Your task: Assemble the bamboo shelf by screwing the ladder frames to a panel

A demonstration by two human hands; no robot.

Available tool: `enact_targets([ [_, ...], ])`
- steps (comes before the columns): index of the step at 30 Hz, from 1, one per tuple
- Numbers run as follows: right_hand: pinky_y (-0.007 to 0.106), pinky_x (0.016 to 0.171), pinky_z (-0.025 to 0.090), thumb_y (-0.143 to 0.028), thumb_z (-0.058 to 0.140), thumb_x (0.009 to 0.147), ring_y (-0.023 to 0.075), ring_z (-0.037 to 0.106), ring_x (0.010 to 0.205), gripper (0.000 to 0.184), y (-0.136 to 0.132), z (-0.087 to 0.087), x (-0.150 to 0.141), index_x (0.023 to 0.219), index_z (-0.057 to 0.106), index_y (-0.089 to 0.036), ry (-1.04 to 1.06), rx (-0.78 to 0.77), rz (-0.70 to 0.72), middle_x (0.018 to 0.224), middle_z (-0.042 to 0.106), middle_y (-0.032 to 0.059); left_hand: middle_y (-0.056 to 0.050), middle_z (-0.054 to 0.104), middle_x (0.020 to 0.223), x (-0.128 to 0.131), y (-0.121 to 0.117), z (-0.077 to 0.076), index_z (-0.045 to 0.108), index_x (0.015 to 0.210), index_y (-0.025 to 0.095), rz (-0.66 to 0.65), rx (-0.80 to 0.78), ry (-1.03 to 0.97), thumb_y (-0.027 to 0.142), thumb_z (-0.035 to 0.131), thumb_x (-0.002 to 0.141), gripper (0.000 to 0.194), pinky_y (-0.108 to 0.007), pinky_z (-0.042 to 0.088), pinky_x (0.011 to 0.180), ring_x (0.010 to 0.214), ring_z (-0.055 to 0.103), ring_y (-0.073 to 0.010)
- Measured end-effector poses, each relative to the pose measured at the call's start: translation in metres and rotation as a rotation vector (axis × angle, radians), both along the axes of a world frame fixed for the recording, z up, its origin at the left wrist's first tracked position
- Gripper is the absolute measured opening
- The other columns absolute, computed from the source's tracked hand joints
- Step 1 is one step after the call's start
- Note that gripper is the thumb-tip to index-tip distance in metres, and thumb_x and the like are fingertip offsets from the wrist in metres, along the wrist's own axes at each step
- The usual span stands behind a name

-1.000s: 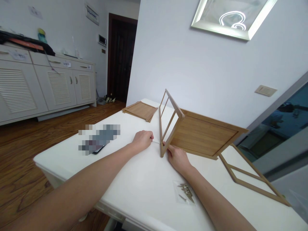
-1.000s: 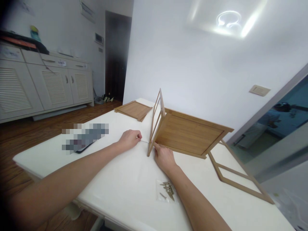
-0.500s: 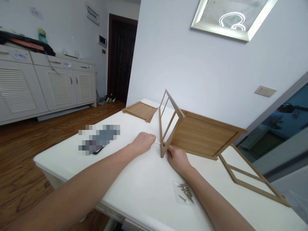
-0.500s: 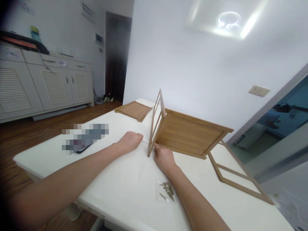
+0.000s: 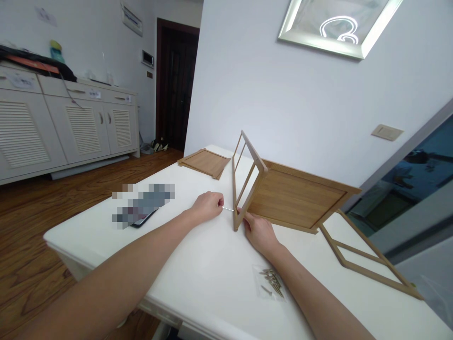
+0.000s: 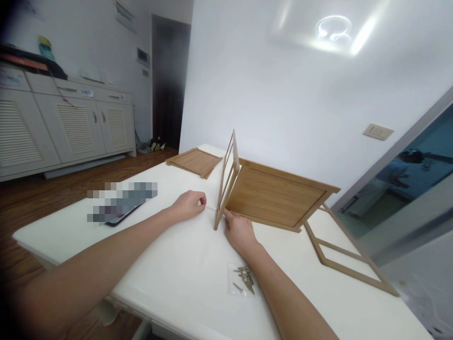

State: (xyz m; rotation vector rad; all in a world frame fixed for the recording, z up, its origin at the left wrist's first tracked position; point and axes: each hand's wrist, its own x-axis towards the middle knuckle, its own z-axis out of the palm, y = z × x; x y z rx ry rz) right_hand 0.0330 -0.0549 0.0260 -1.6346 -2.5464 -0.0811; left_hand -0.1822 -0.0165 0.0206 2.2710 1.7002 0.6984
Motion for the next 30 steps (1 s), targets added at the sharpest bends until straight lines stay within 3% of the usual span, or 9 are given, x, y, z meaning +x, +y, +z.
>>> enact_targets([
  [7,0.027,0.080,0.045,-0.017,0.039,0.091,0.0192,0.064,0.099,0.054,-0.001,0.002,-0.001,0.143,0.043,-0.032,-0.023,-0.012,-0.004,0.118,0.069,0.0030,-0.007,0.070,0.082,-0.001,0.001,-0.001,0.066,0.078,0.020,0.048,-0.003,-0.017,0.012,0.056,0.071,0.014,-0.031,0.045,0.075,0.084,0.064,-0.0240],
  [14,0.027,0.080,0.045,-0.017,0.039,0.091,0.0194,0.065,0.099,0.053,-0.001,0.003,-0.001,0.142,0.044,-0.032,-0.015,-0.010,0.000,0.118,0.069,0.0026,-0.003,0.073,0.086,-0.006,0.011,-0.003,0.065,0.077,0.020,0.096,-0.048,-0.233,0.017,0.060,0.072,0.009,-0.026,0.047,0.076,0.086,0.065,-0.0190],
  [19,0.027,0.079,0.045,-0.017,0.039,0.091,0.0191,0.065,0.097,0.053,-0.001,0.002,-0.001,0.142,0.043,-0.032,-0.029,-0.015,-0.007,0.116,0.069,0.0028,-0.001,0.073,0.075,-0.004,0.014,-0.007,0.067,0.086,0.017,0.072,-0.170,-0.399,0.019,0.062,0.072,0.014,-0.022,0.048,0.059,0.062,0.065,-0.0131],
  [24,0.027,0.078,0.045,-0.017,0.039,0.091,0.0190,0.065,0.097,0.053,0.000,0.000,0.000,0.142,0.043,-0.033,-0.025,-0.001,-0.012,0.116,0.069,0.0020,-0.002,0.073,0.077,-0.002,0.013,-0.007,0.066,0.090,0.014,0.073,-0.279,-0.496,0.018,0.065,0.071,0.020,-0.020,0.042,0.045,0.045,0.057,-0.0084],
  [30,0.027,0.077,0.045,-0.018,0.039,0.091,0.0195,0.066,0.097,0.051,0.000,0.000,-0.001,0.140,0.046,-0.032,-0.020,-0.008,-0.005,0.116,0.070,0.0020,-0.004,0.073,0.071,-0.002,0.017,-0.007,0.070,0.079,0.014,0.141,-0.298,-0.493,0.017,0.071,0.062,0.018,-0.021,0.041,0.050,0.061,0.063,-0.0143],
])
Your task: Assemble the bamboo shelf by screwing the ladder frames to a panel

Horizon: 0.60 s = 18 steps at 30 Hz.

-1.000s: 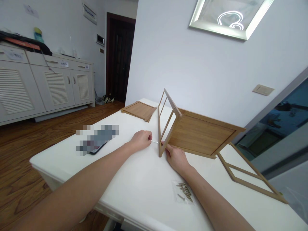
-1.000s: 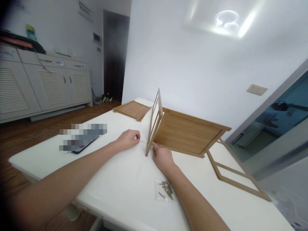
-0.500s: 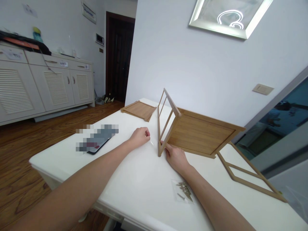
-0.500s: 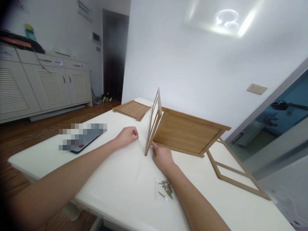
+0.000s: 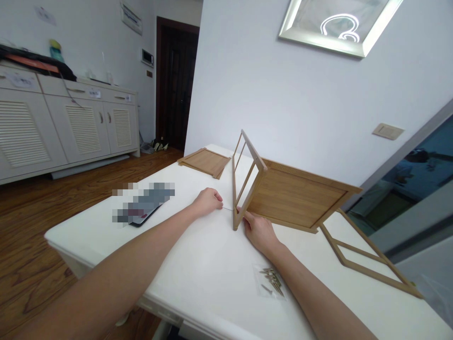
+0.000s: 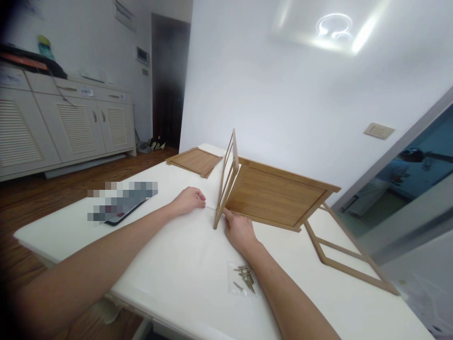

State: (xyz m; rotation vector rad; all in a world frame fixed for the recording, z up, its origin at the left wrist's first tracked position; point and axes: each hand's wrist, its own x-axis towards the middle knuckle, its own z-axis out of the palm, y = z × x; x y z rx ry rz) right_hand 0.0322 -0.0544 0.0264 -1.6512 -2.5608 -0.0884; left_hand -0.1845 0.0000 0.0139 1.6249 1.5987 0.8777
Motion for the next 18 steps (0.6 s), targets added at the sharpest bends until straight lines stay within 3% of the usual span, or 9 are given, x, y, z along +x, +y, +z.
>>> enact_targets([
  [18,0.024,0.083,0.046,-0.017,0.039,0.092,0.0185,0.064,0.102,0.049,-0.0033,0.0025,-0.0039,0.138,0.050,-0.028,0.062,-0.029,0.047,0.116,0.069,0.0043,-0.002,0.073,0.068,-0.0037,0.0071,-0.0060,0.070,0.073,0.016,0.000,-0.057,-0.023,0.015,0.074,0.057,0.017,-0.023,0.045,0.057,0.070,0.067,-0.0170],
])
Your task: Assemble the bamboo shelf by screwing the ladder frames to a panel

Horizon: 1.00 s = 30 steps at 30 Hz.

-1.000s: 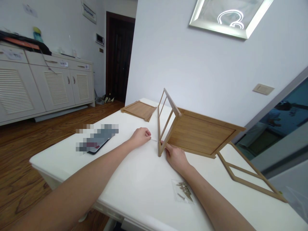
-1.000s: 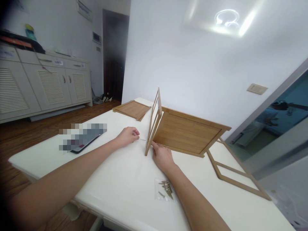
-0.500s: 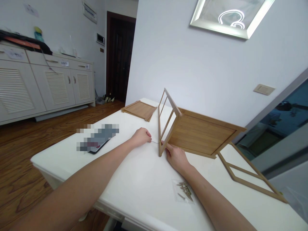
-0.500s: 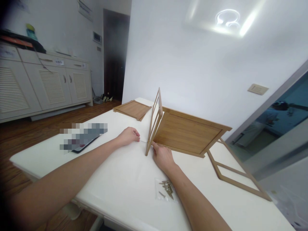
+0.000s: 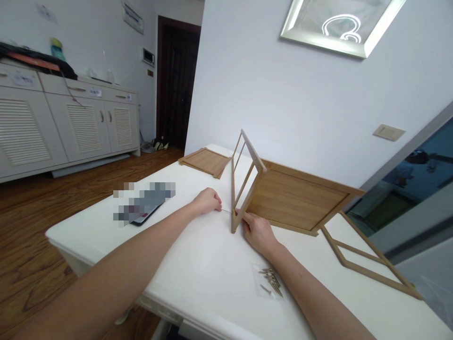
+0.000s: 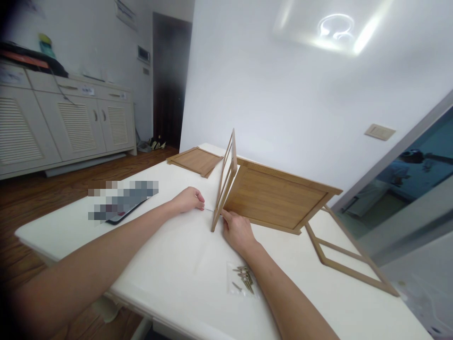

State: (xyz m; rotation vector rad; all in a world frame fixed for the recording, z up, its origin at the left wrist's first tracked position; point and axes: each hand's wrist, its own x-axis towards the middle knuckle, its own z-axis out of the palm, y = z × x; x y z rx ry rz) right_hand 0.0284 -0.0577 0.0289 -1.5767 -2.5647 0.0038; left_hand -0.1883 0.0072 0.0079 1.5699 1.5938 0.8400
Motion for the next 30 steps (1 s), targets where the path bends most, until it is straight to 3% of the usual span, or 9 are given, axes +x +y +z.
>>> enact_targets([
  [6,0.023,0.079,0.045,-0.017,0.039,0.092,0.0175,0.066,0.097,0.048,0.002,-0.003,0.002,0.137,0.050,-0.028,-0.007,0.034,0.027,0.114,0.070,0.0037,-0.003,0.071,0.066,0.001,-0.002,0.002,0.070,0.072,0.015,0.037,0.012,-0.033,0.011,0.073,0.057,0.016,-0.023,0.045,0.056,0.066,0.065,-0.0166],
  [11,0.024,0.081,0.046,-0.016,0.040,0.091,0.0179,0.065,0.099,0.048,0.003,-0.005,0.003,0.137,0.051,-0.028,0.008,0.043,0.042,0.115,0.070,0.0041,-0.001,0.064,0.059,0.001,-0.006,0.009,0.069,0.087,0.013,0.046,-0.003,-0.151,0.012,0.061,0.073,0.016,-0.021,0.046,0.050,0.051,0.061,-0.0120],
  [18,0.024,0.080,0.046,-0.016,0.040,0.091,0.0182,0.065,0.098,0.048,0.002,-0.005,0.003,0.136,0.051,-0.028,0.017,0.042,0.032,0.113,0.070,0.0042,-0.001,0.066,0.069,0.007,-0.012,0.011,0.063,0.097,0.014,-0.085,0.036,-0.248,0.011,0.054,0.081,0.019,-0.020,0.050,0.049,0.052,0.063,-0.0101],
  [25,0.025,0.076,0.045,-0.015,0.041,0.090,0.0191,0.066,0.096,0.048,0.001,-0.004,0.002,0.134,0.053,-0.028,0.026,0.058,0.034,0.111,0.071,0.0037,0.001,0.062,0.052,0.013,-0.013,0.003,0.071,0.080,0.013,-0.224,0.146,-0.058,0.013,0.055,0.080,0.016,-0.023,0.050,0.055,0.050,0.061,-0.0122],
  [30,0.025,0.078,0.045,-0.016,0.041,0.091,0.0186,0.066,0.095,0.048,0.001,-0.004,0.002,0.135,0.052,-0.028,0.003,0.054,0.033,0.111,0.071,0.0042,-0.005,0.073,0.083,0.010,-0.014,0.005,0.076,0.083,0.016,-0.266,0.302,0.144,0.005,0.058,0.071,0.024,-0.028,0.050,0.083,0.084,0.067,-0.0191],
])
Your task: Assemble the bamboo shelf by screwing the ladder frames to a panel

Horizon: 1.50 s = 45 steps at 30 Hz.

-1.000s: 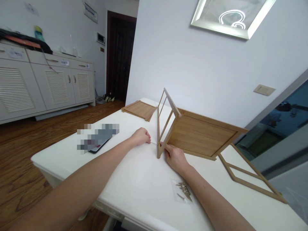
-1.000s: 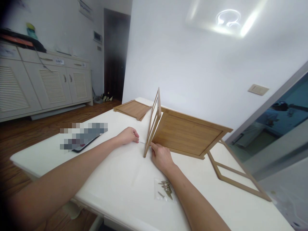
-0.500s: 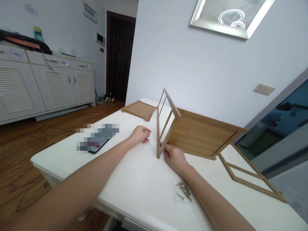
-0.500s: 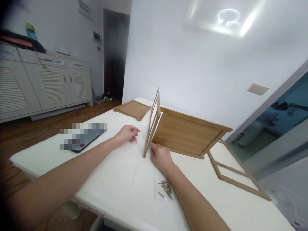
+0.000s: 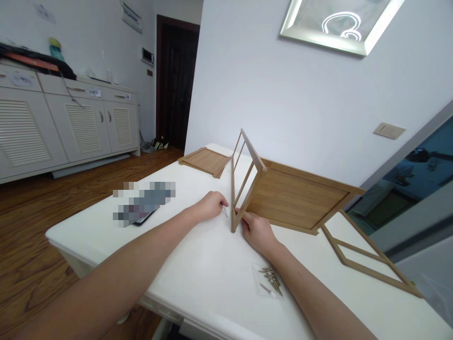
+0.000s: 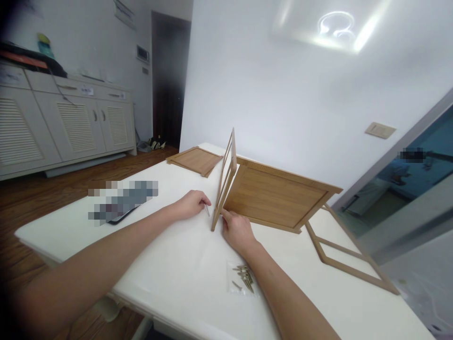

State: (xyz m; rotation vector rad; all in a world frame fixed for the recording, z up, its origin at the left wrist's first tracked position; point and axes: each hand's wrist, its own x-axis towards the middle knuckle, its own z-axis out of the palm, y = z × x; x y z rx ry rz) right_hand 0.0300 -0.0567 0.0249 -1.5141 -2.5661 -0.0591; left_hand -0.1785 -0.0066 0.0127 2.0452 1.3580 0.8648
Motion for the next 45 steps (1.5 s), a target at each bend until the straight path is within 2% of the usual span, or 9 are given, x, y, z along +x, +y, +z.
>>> enact_targets([
  [5,0.025,0.080,0.045,-0.017,0.041,0.091,0.0188,0.066,0.097,0.048,0.000,-0.001,0.000,0.137,0.050,-0.027,0.001,-0.009,0.008,0.113,0.070,0.0054,-0.009,0.069,0.095,0.001,-0.006,0.002,0.076,0.080,0.017,-0.037,0.126,0.127,0.014,0.063,0.075,0.014,-0.035,0.046,0.091,0.095,0.063,-0.0242],
  [8,0.025,0.080,0.045,-0.017,0.040,0.091,0.0186,0.066,0.097,0.048,0.000,-0.001,0.000,0.137,0.050,-0.028,0.004,-0.007,0.005,0.114,0.070,0.0050,-0.010,0.065,0.105,0.000,-0.006,0.003,0.076,0.079,0.018,0.036,0.206,0.102,0.019,0.061,0.079,0.014,-0.036,0.045,0.091,0.102,0.060,-0.0251],
  [10,0.025,0.080,0.045,-0.018,0.040,0.092,0.0185,0.066,0.098,0.048,0.000,-0.001,0.000,0.137,0.050,-0.028,0.003,-0.006,0.004,0.114,0.070,0.0048,-0.008,0.067,0.101,-0.001,-0.002,0.003,0.076,0.077,0.019,0.128,0.174,-0.002,0.020,0.064,0.078,0.012,-0.034,0.045,0.090,0.100,0.061,-0.0232],
  [12,0.025,0.080,0.045,-0.018,0.040,0.092,0.0185,0.065,0.098,0.047,-0.001,-0.001,0.000,0.137,0.050,-0.028,0.001,-0.008,0.003,0.115,0.070,0.0048,-0.006,0.070,0.088,-0.003,0.002,0.001,0.076,0.078,0.018,0.191,0.071,-0.107,0.020,0.066,0.077,0.010,-0.030,0.048,0.084,0.088,0.064,-0.0195],
  [15,0.025,0.080,0.045,-0.019,0.039,0.093,0.0186,0.065,0.099,0.047,-0.001,0.000,0.000,0.137,0.050,-0.027,0.001,-0.013,-0.004,0.114,0.070,0.0050,-0.004,0.072,0.071,-0.002,0.007,-0.004,0.076,0.082,0.015,0.213,-0.051,-0.165,0.024,0.067,0.077,0.013,-0.026,0.050,0.066,0.067,0.066,-0.0157],
  [17,0.025,0.079,0.045,-0.018,0.039,0.092,0.0186,0.065,0.099,0.047,-0.001,0.000,-0.001,0.137,0.051,-0.027,0.001,-0.016,-0.007,0.113,0.070,0.0052,-0.004,0.073,0.069,0.000,0.007,-0.006,0.076,0.083,0.015,0.217,-0.093,-0.184,0.028,0.068,0.076,0.017,-0.024,0.049,0.058,0.061,0.065,-0.0145],
  [27,0.024,0.079,0.045,-0.018,0.041,0.092,0.0182,0.065,0.096,0.046,-0.001,0.001,-0.001,0.136,0.051,-0.026,-0.016,-0.017,-0.009,0.110,0.071,0.0056,-0.001,0.075,0.075,0.016,-0.001,-0.002,0.077,0.076,0.023,0.272,-0.075,-0.092,0.031,0.071,0.071,0.012,-0.025,0.046,0.066,0.072,0.067,-0.0171],
  [36,0.026,0.082,0.046,-0.019,0.040,0.092,0.0190,0.065,0.099,0.047,-0.002,0.003,-0.002,0.137,0.050,-0.026,-0.013,-0.029,-0.023,0.110,0.071,0.0055,-0.003,0.075,0.078,0.016,-0.004,0.001,0.077,0.076,0.023,0.295,-0.079,-0.017,0.033,0.069,0.072,0.014,-0.026,0.045,0.064,0.074,0.067,-0.0189],
  [45,0.025,0.076,0.046,-0.018,0.040,0.091,0.0190,0.066,0.095,0.045,-0.002,0.002,-0.002,0.134,0.053,-0.027,0.005,0.004,-0.003,0.109,0.071,0.0041,-0.003,0.075,0.075,0.015,-0.003,0.004,0.076,0.076,0.021,0.282,-0.118,-0.020,0.034,0.070,0.069,0.015,-0.026,0.045,0.063,0.072,0.067,-0.0188],
])
